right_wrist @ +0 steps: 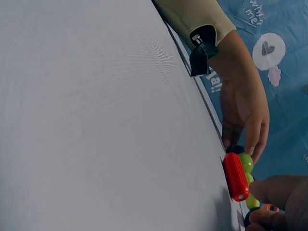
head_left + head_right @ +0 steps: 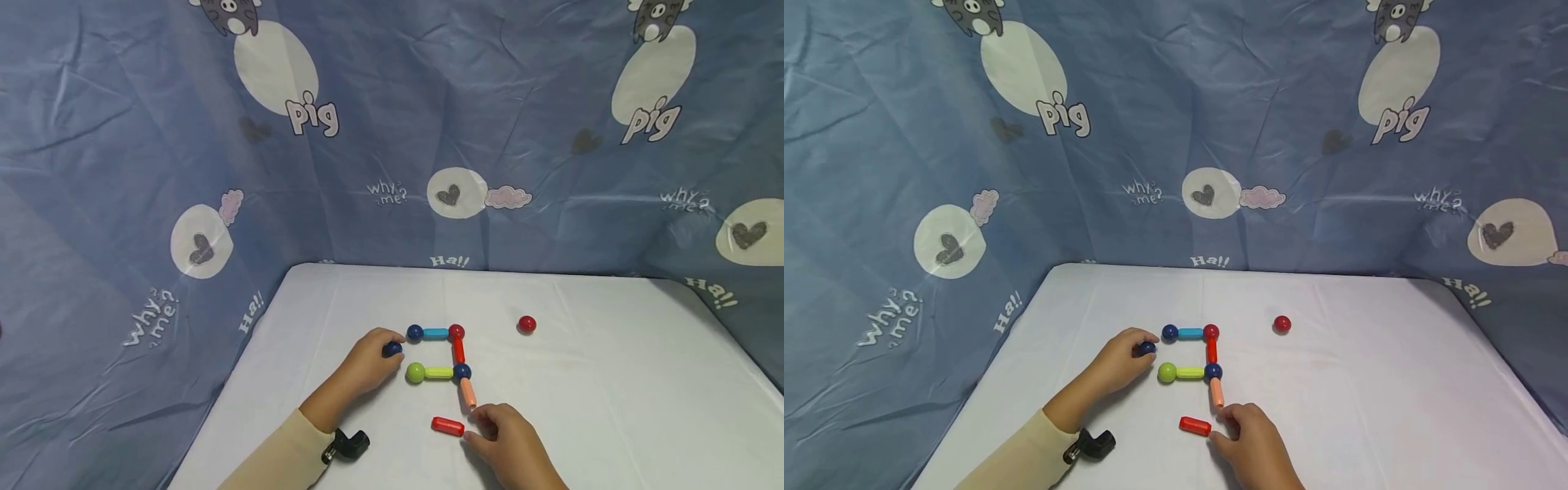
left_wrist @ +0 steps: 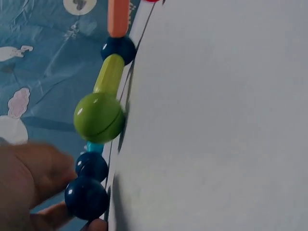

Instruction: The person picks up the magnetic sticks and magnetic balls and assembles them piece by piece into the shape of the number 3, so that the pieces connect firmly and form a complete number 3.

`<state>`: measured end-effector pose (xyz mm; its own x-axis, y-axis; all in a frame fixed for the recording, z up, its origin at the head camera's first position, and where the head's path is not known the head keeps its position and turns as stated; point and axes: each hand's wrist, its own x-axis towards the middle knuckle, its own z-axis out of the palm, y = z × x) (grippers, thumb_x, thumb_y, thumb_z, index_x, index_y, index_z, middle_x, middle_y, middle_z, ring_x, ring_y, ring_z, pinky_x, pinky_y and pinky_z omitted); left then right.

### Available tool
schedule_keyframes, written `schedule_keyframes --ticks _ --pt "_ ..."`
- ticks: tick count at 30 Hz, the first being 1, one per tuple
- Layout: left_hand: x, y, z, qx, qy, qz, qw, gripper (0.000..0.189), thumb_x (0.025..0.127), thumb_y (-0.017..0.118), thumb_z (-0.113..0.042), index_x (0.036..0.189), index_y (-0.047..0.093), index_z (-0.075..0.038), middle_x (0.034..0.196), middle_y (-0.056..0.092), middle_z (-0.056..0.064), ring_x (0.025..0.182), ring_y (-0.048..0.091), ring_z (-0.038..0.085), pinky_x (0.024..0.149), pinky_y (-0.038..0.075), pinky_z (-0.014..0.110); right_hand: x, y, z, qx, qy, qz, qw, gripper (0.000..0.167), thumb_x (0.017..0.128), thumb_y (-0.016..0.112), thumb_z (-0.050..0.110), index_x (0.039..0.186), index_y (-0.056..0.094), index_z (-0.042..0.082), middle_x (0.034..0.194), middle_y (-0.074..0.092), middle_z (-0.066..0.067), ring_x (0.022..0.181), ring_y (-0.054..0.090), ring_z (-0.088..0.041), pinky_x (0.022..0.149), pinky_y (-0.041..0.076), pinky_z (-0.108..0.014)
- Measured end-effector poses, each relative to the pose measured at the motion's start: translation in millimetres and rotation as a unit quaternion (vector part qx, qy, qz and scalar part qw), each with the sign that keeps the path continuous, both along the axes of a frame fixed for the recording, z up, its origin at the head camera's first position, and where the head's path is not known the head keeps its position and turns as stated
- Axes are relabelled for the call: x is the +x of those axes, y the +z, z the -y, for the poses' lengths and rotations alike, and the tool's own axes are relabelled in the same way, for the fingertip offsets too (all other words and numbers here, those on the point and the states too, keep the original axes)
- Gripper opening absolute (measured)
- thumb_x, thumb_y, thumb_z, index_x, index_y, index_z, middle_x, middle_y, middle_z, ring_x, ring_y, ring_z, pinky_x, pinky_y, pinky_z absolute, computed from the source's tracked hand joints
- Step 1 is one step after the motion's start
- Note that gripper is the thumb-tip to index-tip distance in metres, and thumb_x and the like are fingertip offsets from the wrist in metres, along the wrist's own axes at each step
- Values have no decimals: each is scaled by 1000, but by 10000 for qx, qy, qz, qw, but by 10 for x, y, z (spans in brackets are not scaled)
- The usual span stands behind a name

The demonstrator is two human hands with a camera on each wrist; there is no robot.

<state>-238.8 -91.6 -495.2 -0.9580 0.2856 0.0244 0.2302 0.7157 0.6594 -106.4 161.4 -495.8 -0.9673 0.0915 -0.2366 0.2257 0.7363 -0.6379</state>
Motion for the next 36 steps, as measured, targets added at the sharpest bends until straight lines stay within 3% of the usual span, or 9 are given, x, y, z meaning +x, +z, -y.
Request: schedule_keyframes --ticks 7,13,18,22,32,36 --pt "22 4 -4 -230 -31 -173 9996 24 98 72 -13 122 72 -15 132 66 10 132 61 30 111 49 48 -34 6 43 107 -60 -27 9999 27 81 91 25 103 77 15 94 66 3 86 60 -13 88 60 -43" --pt "123 42 42 -178 -47 -51 9998 26 95 76 -14 120 72 -14 129 68 10 129 62 31 108 51 49 -55 18 10 -89 -219 29 9997 26 82 91 26 98 74 15 90 64 2 83 58 -15 78 58 -36" --pt "280 138 39 -68 3 106 9999 28 93 78 -17 120 72 -15 123 68 7 110 66 22 94 58 41 -83 35 -75 -635 -410 -15 9971 24 93 80 31 106 70 13 88 65 3 81 58 -14 67 50 -29" --pt "424 222 5 13 -211 101 9997 26 91 80 -16 116 73 -14 109 67 1 91 60 13 80 55 30 -136 33 -120 -1169 -551 87 9916 25 101 70 33 113 69 11 90 67 1 80 61 -15 68 50 -31" --pt "714 228 -256 304 -766 827 9932 33 87 85 -17 117 73 -16 101 63 -9 89 59 7 78 53 23 -281 -33 -164 -1914 -514 -17 9802 26 99 73 24 123 71 12 100 75 0 91 65 -16 77 57 -29" --pt "758 200 -345 490 -815 989 9905 35 86 87 -16 118 73 -16 102 64 -10 88 60 6 77 55 22 -303 -72 -150 -2608 -543 218 9636 27 99 72 20 124 70 12 101 74 -5 90 68 -18 77 60 -30"
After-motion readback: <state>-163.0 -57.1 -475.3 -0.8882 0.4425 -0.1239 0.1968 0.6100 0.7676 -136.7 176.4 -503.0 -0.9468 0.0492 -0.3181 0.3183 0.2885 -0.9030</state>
